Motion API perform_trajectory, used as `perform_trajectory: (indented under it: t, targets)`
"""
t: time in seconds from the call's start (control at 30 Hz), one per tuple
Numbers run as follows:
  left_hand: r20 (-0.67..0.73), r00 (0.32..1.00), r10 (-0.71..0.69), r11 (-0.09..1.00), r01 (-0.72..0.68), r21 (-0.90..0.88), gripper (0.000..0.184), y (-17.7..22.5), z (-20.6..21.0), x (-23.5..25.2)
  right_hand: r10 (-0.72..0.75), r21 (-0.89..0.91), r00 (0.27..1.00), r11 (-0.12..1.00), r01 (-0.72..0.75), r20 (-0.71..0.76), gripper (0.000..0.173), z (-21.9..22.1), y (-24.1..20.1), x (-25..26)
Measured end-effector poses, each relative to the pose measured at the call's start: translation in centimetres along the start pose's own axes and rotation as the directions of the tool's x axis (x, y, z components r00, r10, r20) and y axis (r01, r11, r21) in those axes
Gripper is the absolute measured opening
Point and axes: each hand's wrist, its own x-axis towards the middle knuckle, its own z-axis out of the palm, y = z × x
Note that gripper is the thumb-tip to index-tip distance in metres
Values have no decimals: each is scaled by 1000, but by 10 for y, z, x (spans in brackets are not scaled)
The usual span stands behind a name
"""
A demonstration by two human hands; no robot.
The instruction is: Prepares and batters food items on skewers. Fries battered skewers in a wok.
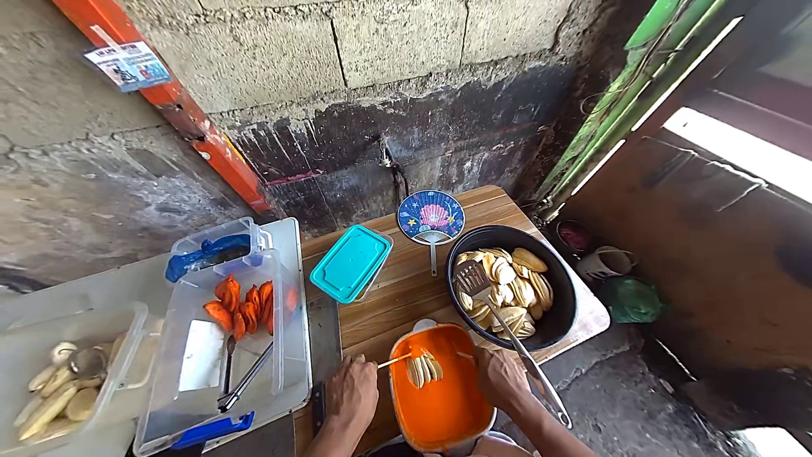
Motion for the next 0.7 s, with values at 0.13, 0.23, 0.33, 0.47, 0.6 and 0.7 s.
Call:
perform_trajectory:
  t: [0.13,0.23,0.33,0.47,0.6,0.7]
  targets:
    - [-3,1000,-9,1000,9,10,33,0,-2,1,-37,-20,999,999,37,-21,33,-6,0,-13]
    - [1,1000,-15,1000,15,10,33,-1,-3,1,110,-72,994,991,-109,2,35,-9,-1,-11]
    - [-14,1000,-16,1000,16,21,33,1,-4,2,-6,-26,1000,1000,7,30,34,-4,1,-9]
    - [0,1000,-19,999,19,29,34,1,-4,2,7,-30,1000,1000,-7,-5,34,-6,4,-16]
    - [-9,1000,-21,999,22,29,34,2,-3,2,75,-71,997,995,-73,27,34,-4,5,-13]
    - [-15,1000,-21,999,22,31,34,2,-3,2,-71,3,996,997,71,47,34,0,7,-17]
